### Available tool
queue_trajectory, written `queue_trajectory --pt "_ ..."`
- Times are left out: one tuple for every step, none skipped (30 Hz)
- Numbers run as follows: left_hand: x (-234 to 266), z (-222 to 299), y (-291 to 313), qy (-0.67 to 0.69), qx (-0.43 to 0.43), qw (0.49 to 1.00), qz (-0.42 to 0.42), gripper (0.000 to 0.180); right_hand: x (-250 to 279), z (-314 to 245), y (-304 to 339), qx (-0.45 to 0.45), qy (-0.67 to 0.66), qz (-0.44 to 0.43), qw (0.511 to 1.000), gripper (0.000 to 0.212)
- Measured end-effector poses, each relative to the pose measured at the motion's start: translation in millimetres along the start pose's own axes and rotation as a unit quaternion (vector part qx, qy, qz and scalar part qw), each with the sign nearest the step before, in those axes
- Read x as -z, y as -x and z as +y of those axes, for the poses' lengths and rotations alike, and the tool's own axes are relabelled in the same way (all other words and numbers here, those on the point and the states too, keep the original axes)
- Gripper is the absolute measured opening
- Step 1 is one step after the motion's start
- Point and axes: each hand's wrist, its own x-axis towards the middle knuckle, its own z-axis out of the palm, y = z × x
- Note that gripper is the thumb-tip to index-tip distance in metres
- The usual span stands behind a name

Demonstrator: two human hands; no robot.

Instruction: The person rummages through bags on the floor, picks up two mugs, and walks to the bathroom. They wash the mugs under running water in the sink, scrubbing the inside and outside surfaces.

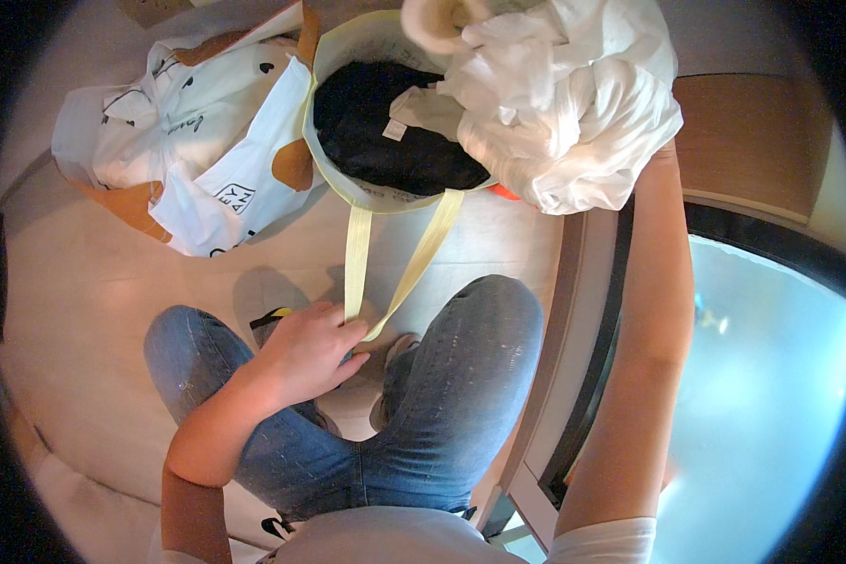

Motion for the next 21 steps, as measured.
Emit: queue_trajectory --pt "-0.4 0.2 0.1 -0.001 -0.001 1.000 0.001 0.022 -0.3 1.1 -0.8 0.000 -0.002 0.000 1.000 0.046" --pt "-0.6 0.4 0.2 0.000 -0.004 1.000 0.004 0.022 0.3 1.7 -1.1 0.000 -0.002 -0.002 1.000 0.047" --pt "-0.6 0.4 0.4 -0.001 -0.005 1.000 0.006 0.022 -0.9 2.4 -3.4 0.003 -0.003 -0.004 1.000 0.047" --pt "-0.8 0.4 0.5 0.000 -0.008 1.000 0.011 0.022 -2.9 2.5 -6.6 0.005 -0.005 -0.007 1.000 0.047" --pt "-0.6 0.6 1.1 0.000 -0.007 1.000 0.006 0.022 -7.6 2.9 -11.6 0.006 -0.006 -0.011 1.000 0.047" --pt "-0.5 0.7 1.6 0.001 -0.008 1.000 0.014 0.022 -14.6 2.3 -17.8 0.010 -0.007 -0.017 1.000 0.047" --pt "-0.4 1.1 1.7 0.002 -0.004 1.000 0.011 0.022 -22.3 -0.3 -25.6 0.015 -0.006 -0.021 1.000 0.047" --pt "-0.2 1.2 1.9 0.004 -0.004 1.000 0.013 0.023 -34.0 -3.5 -37.1 0.021 -0.005 -0.031 0.999 0.047" --pt "-0.3 1.5 2.0 0.005 -0.002 1.000 0.015 0.022 -48.6 -8.2 -51.8 0.029 -0.003 -0.039 0.999 0.047" --pt "-0.2 1.9 1.7 0.008 -0.002 1.000 0.022 0.022 -66.8 -13.9 -68.6 0.040 0.000 -0.049 0.998 0.047" --pt "-0.3 1.8 1.4 0.014 -0.005 0.999 0.028 0.022 -88.7 -20.3 -86.3 0.054 0.005 -0.063 0.997 0.047" --pt "-0.2 2.2 0.6 0.020 -0.010 0.999 0.042 0.022 -112.7 -28.5 -105.7 0.065 0.010 -0.078 0.995 0.048" --pt "-0.3 2.3 0.4 0.028 -0.019 0.998 0.056 0.021 -131.3 -36.8 -117.1 0.077 0.020 -0.095 0.992 0.048" --pt "0.2 2.5 -0.4 0.037 -0.028 0.996 0.071 0.021 -147.4 -46.6 -126.2 0.093 0.041 -0.125 0.987 0.048" --pt "0.5 2.8 -1.0 0.047 -0.029 0.995 0.086 0.021 -160.3 -56.7 -131.1 0.119 0.078 -0.168 0.976 0.048" --pt "1.4 3.3 -1.5 0.057 -0.030 0.993 0.101 0.020 -169.0 -67.7 -131.9 0.158 0.131 -0.216 0.955 0.048" --pt "2.3 3.8 -2.3 0.067 -0.030 0.991 0.110 0.020 -173.9 -79.8 -129.8 0.268 0.280 -0.278 0.879 0.051" --pt "3.6 4.3 -3.1 0.083 -0.030 0.987 0.138 0.019 -184.8 -85.0 -121.7 0.325 0.305 -0.320 0.836 0.052" --pt "5.4 4.5 -4.2 0.097 -0.028 0.982 0.160 0.019 -198.6 -87.3 -111.8 0.375 0.337 -0.346 0.791 0.052" --pt "7.2 4.6 -5.4 0.113 -0.026 0.978 0.174 0.018 -214.0 -88.9 -103.5 0.456 0.341 -0.371 0.734 0.053" --pt "9.6 4.0 -6.2 0.126 -0.042 0.973 0.188 0.018 -236.2 -84.7 -93.1 0.431 0.382 -0.364 0.732 0.055"
